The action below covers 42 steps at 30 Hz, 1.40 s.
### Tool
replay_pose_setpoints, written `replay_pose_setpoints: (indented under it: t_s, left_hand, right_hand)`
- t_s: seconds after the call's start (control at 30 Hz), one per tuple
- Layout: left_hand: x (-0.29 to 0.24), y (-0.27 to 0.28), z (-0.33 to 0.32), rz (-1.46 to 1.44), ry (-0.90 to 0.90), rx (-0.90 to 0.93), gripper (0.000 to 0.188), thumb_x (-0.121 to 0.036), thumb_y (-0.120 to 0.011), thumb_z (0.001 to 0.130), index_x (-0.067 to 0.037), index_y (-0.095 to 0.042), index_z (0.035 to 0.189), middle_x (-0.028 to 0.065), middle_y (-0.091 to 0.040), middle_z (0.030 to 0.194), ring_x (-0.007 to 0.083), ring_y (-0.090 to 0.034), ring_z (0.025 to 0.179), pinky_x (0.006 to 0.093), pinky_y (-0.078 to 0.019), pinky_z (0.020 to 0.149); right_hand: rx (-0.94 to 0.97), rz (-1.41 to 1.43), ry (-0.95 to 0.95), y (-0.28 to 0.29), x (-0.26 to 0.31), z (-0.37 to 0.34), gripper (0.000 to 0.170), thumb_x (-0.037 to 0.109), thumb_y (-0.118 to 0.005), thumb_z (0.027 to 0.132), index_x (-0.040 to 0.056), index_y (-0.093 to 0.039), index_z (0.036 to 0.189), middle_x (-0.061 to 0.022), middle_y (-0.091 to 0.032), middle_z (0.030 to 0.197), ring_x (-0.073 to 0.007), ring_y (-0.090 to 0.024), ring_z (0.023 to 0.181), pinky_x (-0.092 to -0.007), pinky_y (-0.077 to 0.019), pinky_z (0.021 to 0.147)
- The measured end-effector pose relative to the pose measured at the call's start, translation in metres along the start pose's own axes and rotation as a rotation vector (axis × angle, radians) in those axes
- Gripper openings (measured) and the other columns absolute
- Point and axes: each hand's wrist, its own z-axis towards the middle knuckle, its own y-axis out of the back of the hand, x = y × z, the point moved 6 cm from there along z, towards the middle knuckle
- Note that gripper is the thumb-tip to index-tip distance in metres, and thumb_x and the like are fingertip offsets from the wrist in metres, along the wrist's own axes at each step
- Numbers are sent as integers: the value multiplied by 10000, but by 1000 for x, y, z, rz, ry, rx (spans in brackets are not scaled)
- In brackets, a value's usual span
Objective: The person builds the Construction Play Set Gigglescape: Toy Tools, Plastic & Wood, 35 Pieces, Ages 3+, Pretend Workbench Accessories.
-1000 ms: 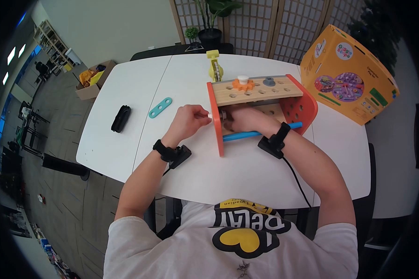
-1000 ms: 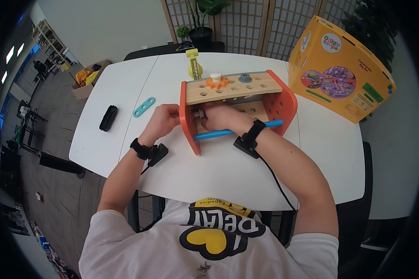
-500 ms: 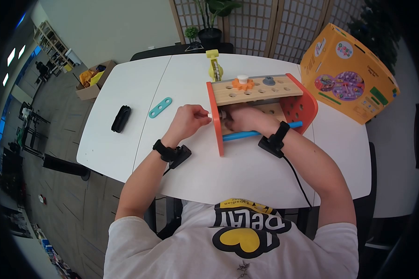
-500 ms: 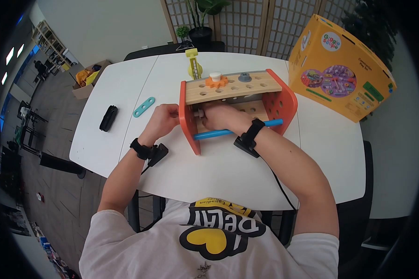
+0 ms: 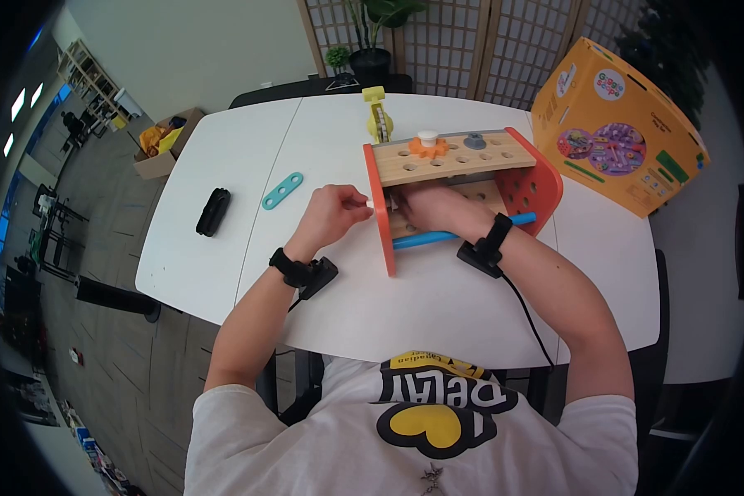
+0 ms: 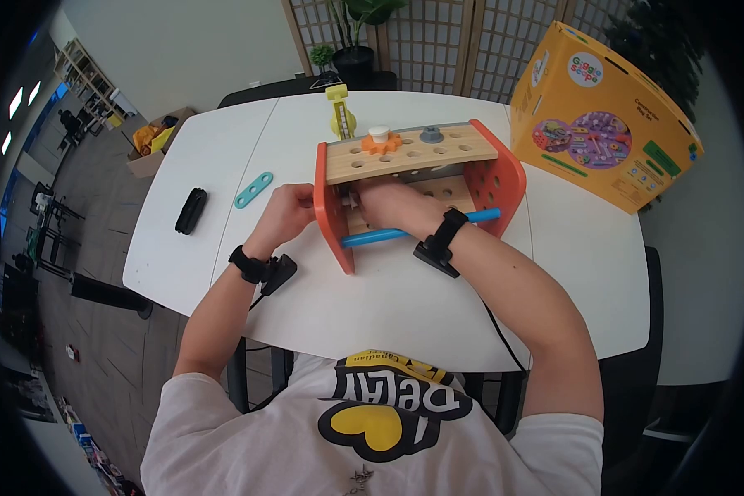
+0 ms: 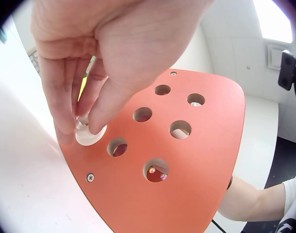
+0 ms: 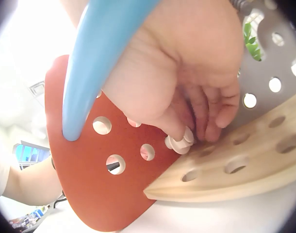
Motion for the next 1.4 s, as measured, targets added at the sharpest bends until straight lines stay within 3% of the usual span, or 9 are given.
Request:
replay_pose_setpoints:
  t_s: [0.17, 0.37, 0.77, 1.07, 1.17, 1.27, 1.37, 1.4]
  left_hand:
    - [-1, 0, 0, -3, -3, 0, 220, -110, -770, 881, 57, -740, 1022, 152, -784, 902, 216, -759, 838, 318, -583, 796]
    - [-1, 0, 0, 10, -9, -2, 214, -104, -766, 881, 60, -739, 1015, 151, -785, 904, 219, -760, 836, 317, -582, 794]
    - [-5, 0, -2, -8, -12, -1, 197, -101, -757, 887, 57, -737, 1002, 150, -784, 899, 207, -760, 836, 312, -581, 788]
    - [0, 0, 0, -11, -24, -7, 206, -110, -771, 883, 54, -741, 1004, 155, -782, 892, 219, -760, 823, 317, -583, 783]
    - [2, -1, 0, -7, -30, -11, 211, -112, -774, 882, 54, -742, 1007, 154, -781, 890, 218, -759, 819, 318, -584, 779]
    - [1, 0, 0, -7, -27, -9, 211, -111, -775, 882, 56, -742, 1008, 154, -781, 889, 217, -759, 818, 318, -584, 777]
    - [0, 0, 0, -3, -29, -9, 209, -108, -774, 883, 57, -741, 1008, 155, -781, 891, 215, -759, 820, 317, -584, 778]
    - [0, 0, 0, 4, -33, -10, 208, -107, -774, 883, 57, -741, 1008, 155, -782, 892, 214, -759, 822, 316, -584, 779]
  right_hand:
    - [64, -9, -84, -5, -2, 4, 264, 96, -509, 969, -13, -663, 1154, -240, -699, 1120, -391, -680, 1054, -453, -550, 916]
    - [-67, 71, 51, 7, 7, -6, 239, 54, -575, 913, -15, -665, 1123, -235, -701, 1053, -402, -684, 989, -450, -552, 882]
    - [-19, 30, 3, 1, 8, -1, 283, -14, -604, 853, -16, -674, 1127, -251, -702, 1085, -406, -682, 1029, -436, -559, 877]
    - [-85, 69, 15, 2, 5, 0, 232, -17, -621, 848, -12, -659, 1076, -211, -697, 1007, -390, -679, 970, -437, -550, 832]
    - [-28, -2, 11, 4, 7, -2, 231, -8, -635, 848, -12, -655, 1077, -207, -698, 1015, -386, -679, 983, -438, -551, 841]
    - [-21, 12, 16, 2, 7, -1, 259, -19, -630, 843, -14, -660, 1100, -217, -701, 1051, -391, -677, 1015, -440, -554, 858]
    - [47, -21, -49, 1, 9, 2, 485, -105, -620, 792, -8, -631, 1267, -219, -683, 1234, -381, -651, 1179, -421, -564, 957]
    - [40, -5, -66, 3, 10, 1, 491, -106, -618, 793, -2, -631, 1273, -217, -682, 1239, -380, -650, 1183, -422, -562, 962]
